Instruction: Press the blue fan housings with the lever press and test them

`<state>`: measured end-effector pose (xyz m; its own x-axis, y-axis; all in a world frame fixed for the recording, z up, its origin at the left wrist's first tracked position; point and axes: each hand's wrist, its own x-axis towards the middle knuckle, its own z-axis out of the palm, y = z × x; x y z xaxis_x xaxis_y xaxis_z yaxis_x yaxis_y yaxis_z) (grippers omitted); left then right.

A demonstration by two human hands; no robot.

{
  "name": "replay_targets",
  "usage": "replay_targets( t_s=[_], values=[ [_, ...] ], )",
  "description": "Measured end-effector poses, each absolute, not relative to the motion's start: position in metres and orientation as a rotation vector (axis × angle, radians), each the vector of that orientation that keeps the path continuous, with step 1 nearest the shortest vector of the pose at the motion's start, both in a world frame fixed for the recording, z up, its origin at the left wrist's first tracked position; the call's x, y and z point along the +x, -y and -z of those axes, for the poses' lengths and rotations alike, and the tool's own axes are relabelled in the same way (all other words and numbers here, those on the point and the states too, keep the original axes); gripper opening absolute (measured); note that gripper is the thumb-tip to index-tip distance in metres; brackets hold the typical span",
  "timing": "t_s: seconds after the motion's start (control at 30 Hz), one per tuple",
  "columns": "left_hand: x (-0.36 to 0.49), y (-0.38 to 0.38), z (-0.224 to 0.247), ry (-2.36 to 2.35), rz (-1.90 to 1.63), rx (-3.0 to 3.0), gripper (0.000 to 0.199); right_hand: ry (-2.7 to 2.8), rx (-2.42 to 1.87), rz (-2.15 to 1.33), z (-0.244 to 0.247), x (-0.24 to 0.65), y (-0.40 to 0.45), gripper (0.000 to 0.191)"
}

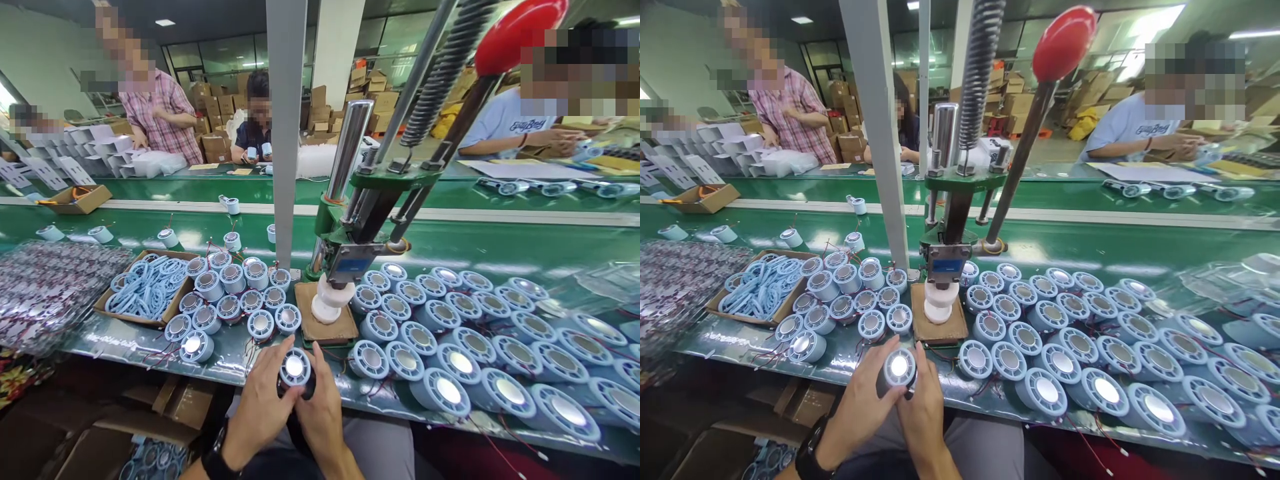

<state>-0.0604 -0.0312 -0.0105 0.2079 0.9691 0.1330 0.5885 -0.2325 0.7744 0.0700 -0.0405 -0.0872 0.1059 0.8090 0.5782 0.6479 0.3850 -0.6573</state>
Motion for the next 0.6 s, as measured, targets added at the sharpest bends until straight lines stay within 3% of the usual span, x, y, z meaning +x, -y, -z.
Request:
replay_targets(
  t_s=[0.27, 0.4, 0.5, 0.6],
  values=[
    [-0.058, 0.034, 0.02, -1.466, -0.882, 1.903, 0.07, 1.733, -1.306, -0.214, 0.083, 0.072, 0.041, 0.065],
    [-0.055, 0.037, 0.036, -1.434, -0.903, 1.875, 0.059, 2.005, -1.284, -0.251, 0.064, 0.093, 0.042, 0.074],
    [-0.053, 0.035, 0.042, -1.393, -0.908, 1.84, 0.056, 2.174, -1.199, -0.169, 0.002, 0.131, 0.031, 0.074],
    [-0.051, 0.027, 0.029, -1.434, -0.863, 1.751, 0.058, 2.04, -1.118, 0.197, -0.107, 0.173, 0.003, 0.061]
  ],
)
